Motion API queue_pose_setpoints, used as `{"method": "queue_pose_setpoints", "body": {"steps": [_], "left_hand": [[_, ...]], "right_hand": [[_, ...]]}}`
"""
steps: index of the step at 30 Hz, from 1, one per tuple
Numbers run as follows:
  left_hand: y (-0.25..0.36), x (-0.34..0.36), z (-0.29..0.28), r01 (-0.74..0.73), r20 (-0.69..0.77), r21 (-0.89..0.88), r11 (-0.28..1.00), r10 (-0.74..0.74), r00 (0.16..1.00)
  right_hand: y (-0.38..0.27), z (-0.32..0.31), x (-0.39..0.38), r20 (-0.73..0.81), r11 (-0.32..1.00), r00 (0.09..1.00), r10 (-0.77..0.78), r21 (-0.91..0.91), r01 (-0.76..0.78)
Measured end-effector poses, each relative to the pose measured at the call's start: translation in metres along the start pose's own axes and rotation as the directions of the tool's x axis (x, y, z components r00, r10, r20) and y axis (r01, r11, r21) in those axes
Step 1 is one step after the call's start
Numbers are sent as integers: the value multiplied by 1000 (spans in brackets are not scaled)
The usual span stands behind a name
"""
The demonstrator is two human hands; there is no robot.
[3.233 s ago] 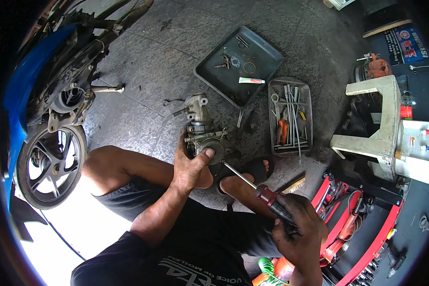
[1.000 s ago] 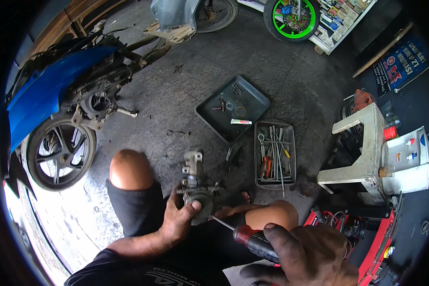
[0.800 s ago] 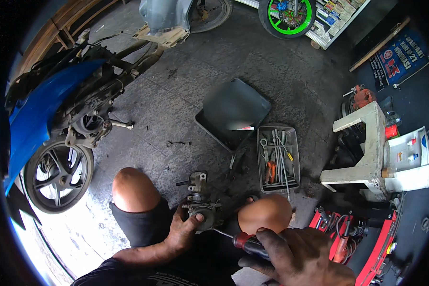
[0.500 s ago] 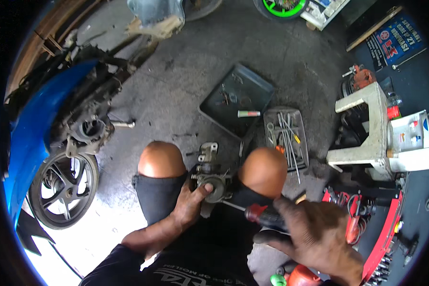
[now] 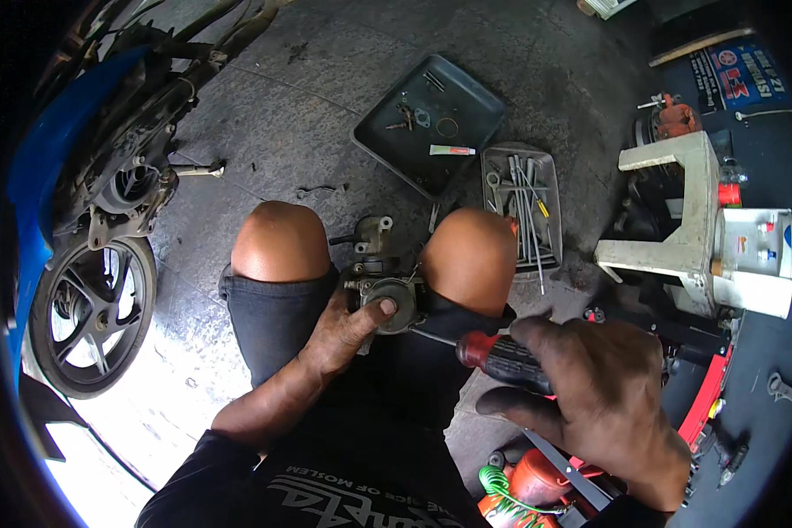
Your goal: Inspecting, cleaning, and reassembling a motorcycle carburetor using tools.
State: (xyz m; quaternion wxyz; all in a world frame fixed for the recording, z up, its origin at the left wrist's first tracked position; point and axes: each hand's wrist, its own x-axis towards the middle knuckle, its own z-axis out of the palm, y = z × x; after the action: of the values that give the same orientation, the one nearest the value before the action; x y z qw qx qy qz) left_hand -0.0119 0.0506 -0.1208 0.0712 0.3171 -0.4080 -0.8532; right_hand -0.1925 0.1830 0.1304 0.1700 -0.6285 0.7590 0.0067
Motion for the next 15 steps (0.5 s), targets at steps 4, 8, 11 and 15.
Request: {"method": "queue_pose_setpoints", "body": {"steps": [4,8,11,15], "left_hand": [[6,-1,8,3,62,31,1000,-5,998],[5,1,9,-23,54,52,998,20,998],[12,-1,11,-42,29,79,996,39,999],[24,-6,15,-92,0,74,993,93,996]], "right_hand": [[5,0,0,-56,981,998,-14,192,25],[3,-2,-3,13,995,998,60,80,-61],[5,6,3,-158,985,987,-24,163,50],[-2,10,-25,-37,999,999,22,-22,-23]]}}
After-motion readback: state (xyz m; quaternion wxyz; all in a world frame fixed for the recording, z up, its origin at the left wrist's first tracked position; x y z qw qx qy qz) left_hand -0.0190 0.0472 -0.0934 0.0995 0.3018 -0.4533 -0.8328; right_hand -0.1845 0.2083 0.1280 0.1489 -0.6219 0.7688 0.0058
